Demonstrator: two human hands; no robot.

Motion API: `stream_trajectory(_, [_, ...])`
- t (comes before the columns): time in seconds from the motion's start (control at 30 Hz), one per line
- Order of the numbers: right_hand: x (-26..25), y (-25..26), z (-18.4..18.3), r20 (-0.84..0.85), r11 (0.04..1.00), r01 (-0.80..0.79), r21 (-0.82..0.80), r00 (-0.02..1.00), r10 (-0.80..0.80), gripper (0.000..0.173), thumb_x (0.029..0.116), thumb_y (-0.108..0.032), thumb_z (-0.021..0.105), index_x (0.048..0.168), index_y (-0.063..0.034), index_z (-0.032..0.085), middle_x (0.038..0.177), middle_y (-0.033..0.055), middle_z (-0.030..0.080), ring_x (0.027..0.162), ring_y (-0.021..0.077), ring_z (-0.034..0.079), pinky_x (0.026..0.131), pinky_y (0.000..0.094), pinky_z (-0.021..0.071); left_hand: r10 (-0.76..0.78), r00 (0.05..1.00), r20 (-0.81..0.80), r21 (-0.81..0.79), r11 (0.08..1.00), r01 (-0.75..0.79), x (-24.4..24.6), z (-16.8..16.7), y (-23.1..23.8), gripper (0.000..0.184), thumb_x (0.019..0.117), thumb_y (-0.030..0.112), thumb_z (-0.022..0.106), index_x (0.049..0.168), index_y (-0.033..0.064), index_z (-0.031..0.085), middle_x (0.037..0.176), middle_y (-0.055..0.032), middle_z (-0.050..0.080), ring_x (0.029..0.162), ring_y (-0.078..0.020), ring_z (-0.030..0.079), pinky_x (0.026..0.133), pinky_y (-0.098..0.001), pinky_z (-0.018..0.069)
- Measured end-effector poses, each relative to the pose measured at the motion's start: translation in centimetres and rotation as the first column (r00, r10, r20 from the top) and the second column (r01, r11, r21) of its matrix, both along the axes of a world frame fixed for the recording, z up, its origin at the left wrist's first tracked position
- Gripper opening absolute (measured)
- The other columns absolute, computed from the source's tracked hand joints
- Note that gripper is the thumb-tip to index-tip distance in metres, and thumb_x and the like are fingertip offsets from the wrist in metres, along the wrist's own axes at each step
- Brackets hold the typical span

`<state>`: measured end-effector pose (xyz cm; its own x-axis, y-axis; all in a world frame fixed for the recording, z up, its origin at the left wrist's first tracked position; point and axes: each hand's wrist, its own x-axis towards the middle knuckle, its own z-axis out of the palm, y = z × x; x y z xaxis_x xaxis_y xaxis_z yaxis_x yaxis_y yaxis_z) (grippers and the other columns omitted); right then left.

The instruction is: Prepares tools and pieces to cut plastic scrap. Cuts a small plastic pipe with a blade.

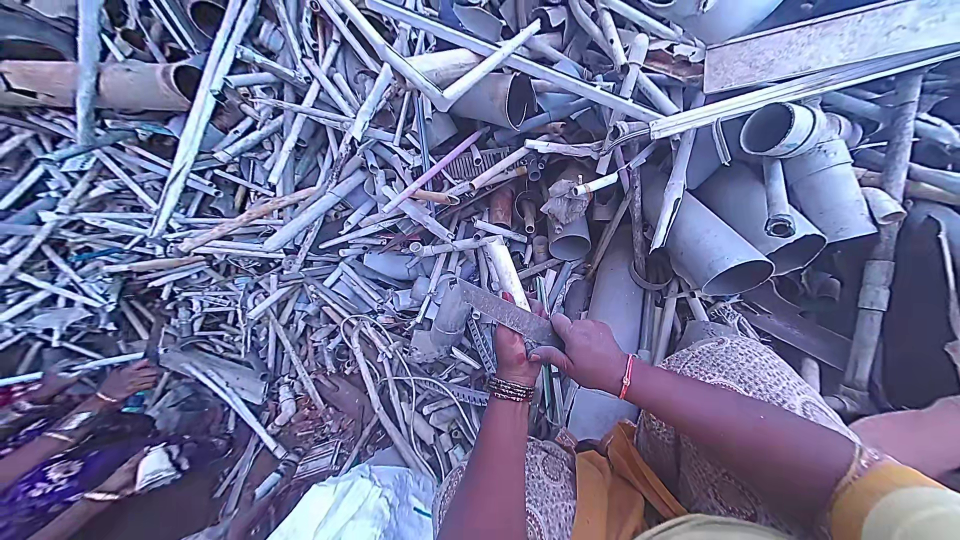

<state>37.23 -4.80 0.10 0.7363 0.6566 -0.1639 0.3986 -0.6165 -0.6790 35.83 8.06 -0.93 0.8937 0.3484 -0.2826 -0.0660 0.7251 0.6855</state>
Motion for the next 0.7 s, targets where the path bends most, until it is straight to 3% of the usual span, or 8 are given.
stream_trajectory(0.13, [0.4, -0.1, -0.1, 0.023, 0.998, -0.064, 0.016, 0.998, 0.064, 0.073, 0.1009, -0.066, 0.045, 0.121, 0.0035, 0.06, 0.093, 0.021, 0.068, 0.092, 0.0394, 0.069, 0.077, 0.0563, 0.051, -0.035, 0.999, 0.01, -0.047, 0.998, 0.036, -0.1, -0.2, 0.1, 0.053, 0.1134, 0.037, 0.013, 0.1, 0.0071, 0.055, 0.066, -0.0016, 0.06, 0.057, -0.0093, 0.062, 0.056, -0.0216, 0.0553])
stream_trajectory(0.23, [0.8, -0.5, -0.8, 0.14, 0.992, -0.103, 0.067, 0.986, 0.092, 0.073, 0.0997, -0.067, 0.045, 0.113, 0.0027, 0.061, 0.085, 0.0197, 0.067, 0.085, 0.0394, 0.069, 0.072, 0.0559, 0.0506, -0.067, 0.998, 0.017, -0.07, 0.995, 0.068, -0.2, 0.0, 0.1, 0.052, 0.1135, 0.037, 0.015, 0.101, 0.0058, 0.055, 0.067, -0.0025, 0.061, 0.057, -0.0094, 0.064, 0.057, -0.0215, 0.0565])
stream_trajectory(0.33, [1.1, -0.5, -3.5, 0.336, 0.909, -0.121, 0.398, 0.942, -0.022, 0.072, 0.0965, -0.066, 0.049, 0.098, 0.0035, 0.065, 0.071, 0.0165, 0.065, 0.068, 0.0341, 0.069, 0.059, 0.0514, 0.0503, -0.114, 0.992, 0.061, -0.046, 0.992, 0.117, -0.3, 0.6, 0.1, 0.052, 0.1131, 0.034, 0.013, 0.101, 0.0058, 0.055, 0.07, -0.0026, 0.064, 0.061, -0.0095, 0.066, 0.058, -0.0217, 0.0577])
stream_trajectory(0.4, [1.5, -0.4, -4.4, 0.175, 0.798, -0.038, 0.601, 0.981, -0.085, 0.071, 0.0983, -0.063, 0.048, 0.104, 0.0058, 0.065, 0.079, 0.0131, 0.067, 0.074, 0.0226, 0.068, 0.066, 0.0435, 0.0524, -0.119, 0.992, 0.05, -0.012, 0.993, 0.12, -0.3, 1.2, 0.1, 0.052, 0.1115, 0.031, 0.01, 0.101, 0.0088, 0.056, 0.075, -0.0027, 0.068, 0.066, -0.0091, 0.069, 0.062, -0.0227, 0.059])
stream_trajectory(0.43, [1.7, -0.4, -4.4, 0.037, 0.758, 0.04, 0.651, 0.996, -0.084, 0.071, 0.0993, -0.06, 0.048, 0.112, 0.0071, 0.064, 0.087, 0.0107, 0.068, 0.081, 0.0145, 0.066, 0.073, 0.0366, 0.0535, -0.123, 0.992, 0.042, -0.008, 0.992, 0.123, -0.2, 1.4, 0.2, 0.053, 0.1122, 0.032, 0.011, 0.1, 0.0089, 0.057, 0.074, -0.0025, 0.067, 0.063, -0.0087, 0.068, 0.059, -0.0219, 0.0581])
stream_trajectory(0.5, [2.4, -0.5, -4.3, -0.161, 0.732, 0.152, 0.664, 0.985, -0.058, 0.072, 0.0983, -0.061, 0.05, 0.122, 0.0062, 0.059, 0.095, 0.0051, 0.065, 0.082, 0.0041, 0.06, 0.077, 0.0257, 0.0517, -0.16, 0.982, 0.097, -0.074, 0.983, 0.167, 0.1, 1.0, 0.6, 0.057, 0.1115, 0.036, 0.011, 0.095, 0.0058, 0.056, 0.067, -0.0032, 0.06, 0.052, -0.0095, 0.059, 0.048, -0.0203, 0.0515])
stream_trajectory(0.6, [2.8, -0.7, -4.1, -0.11, 0.805, 0.089, 0.586, 0.993, -0.03, 0.082, 0.0913, -0.07, 0.054, 0.121, 0.0054, 0.06, 0.097, 0.0102, 0.069, 0.089, 0.0138, 0.066, 0.08, 0.0363, 0.0532, -0.11, 0.991, 0.07, -0.051, 0.992, 0.114, 0.2, 1.3, 0.4, 0.056, 0.1119, 0.036, 0.012, 0.094, 0.009, 0.058, 0.067, -0.0018, 0.062, 0.053, -0.0076, 0.06, 0.049, -0.0202, 0.0523])
stream_trajectory(0.7, [1.8, -0.3, -3.5, 0.011, 0.895, 0.005, 0.447, 1.0, -0.011, 0.088, 0.0876, -0.076, 0.054, 0.116, 0.0069, 0.06, 0.09, 0.017, 0.068, 0.084, 0.0296, 0.067, 0.073, 0.0506, 0.0519, -0.041, 0.998, 0.052, 0.018, 0.999, 0.04, 0.0, 1.2, 0.1, 0.051, 0.1107, 0.028, 0.011, 0.102, 0.0126, 0.058, 0.082, -0.0019, 0.072, 0.076, -0.0097, 0.072, 0.068, -0.0276, 0.0615])
